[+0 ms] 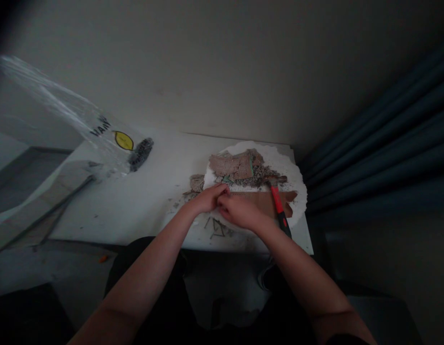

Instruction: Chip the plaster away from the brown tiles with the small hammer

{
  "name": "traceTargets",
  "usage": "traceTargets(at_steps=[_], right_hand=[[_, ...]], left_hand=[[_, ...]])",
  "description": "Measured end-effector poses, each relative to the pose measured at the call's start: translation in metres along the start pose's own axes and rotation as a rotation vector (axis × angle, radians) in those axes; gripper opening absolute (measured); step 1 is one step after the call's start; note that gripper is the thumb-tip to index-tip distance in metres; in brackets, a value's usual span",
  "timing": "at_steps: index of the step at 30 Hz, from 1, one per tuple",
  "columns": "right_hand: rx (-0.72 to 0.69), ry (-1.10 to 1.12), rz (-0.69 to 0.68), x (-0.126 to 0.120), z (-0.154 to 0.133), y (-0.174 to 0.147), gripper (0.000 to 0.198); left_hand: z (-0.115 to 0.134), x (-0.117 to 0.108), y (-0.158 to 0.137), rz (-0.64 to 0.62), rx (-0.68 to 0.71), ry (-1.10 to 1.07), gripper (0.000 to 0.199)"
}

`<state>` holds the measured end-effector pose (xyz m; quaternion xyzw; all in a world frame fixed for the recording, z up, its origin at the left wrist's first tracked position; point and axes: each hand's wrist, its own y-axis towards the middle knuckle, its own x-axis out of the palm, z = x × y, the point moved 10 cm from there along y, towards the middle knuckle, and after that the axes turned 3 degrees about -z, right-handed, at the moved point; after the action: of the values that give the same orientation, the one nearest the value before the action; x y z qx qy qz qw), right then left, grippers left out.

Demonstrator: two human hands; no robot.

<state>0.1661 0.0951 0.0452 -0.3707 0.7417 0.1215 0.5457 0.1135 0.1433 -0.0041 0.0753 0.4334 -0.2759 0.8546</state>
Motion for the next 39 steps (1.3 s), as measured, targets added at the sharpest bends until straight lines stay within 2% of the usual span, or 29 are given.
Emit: traceTargets(at_steps=[3, 5, 8, 13, 29, 39], right_hand=[[0.162, 0.041, 0.198, -0.034, 0.043, -0.001, 0.021], [0.14, 0.075, 0.165, -0.029, 0.054, 0.003, 0.015], [0.026, 0.084, 0.093, -0.008, 0.049, 0.011, 0.009], [0.092, -0.007, 0.065, 0.011, 0.048, 0.016, 0.008], [0.115, 0.027, 0.085, 0.011, 0.051, 0.02, 0.005], [0.16, 0.0, 0.064, 0.013, 0.052, 0.021, 0.012]], left_hand=[[-0.006, 0.001, 0.001, 0.007, -0.076, 0.059, 0.023], [-0.007, 0.001, 0.001, 0.01, -0.092, 0.087, 0.026], [-0.005, 0.001, -0.001, 0.0, -0.083, 0.085, 0.027], [-0.002, 0.0, -0.003, -0.003, -0.087, 0.074, 0.027], [0.002, -0.002, -0.004, -0.009, -0.108, 0.121, 0.025], [0.001, -0.001, -0.004, 0.0, -0.098, 0.132, 0.027]])
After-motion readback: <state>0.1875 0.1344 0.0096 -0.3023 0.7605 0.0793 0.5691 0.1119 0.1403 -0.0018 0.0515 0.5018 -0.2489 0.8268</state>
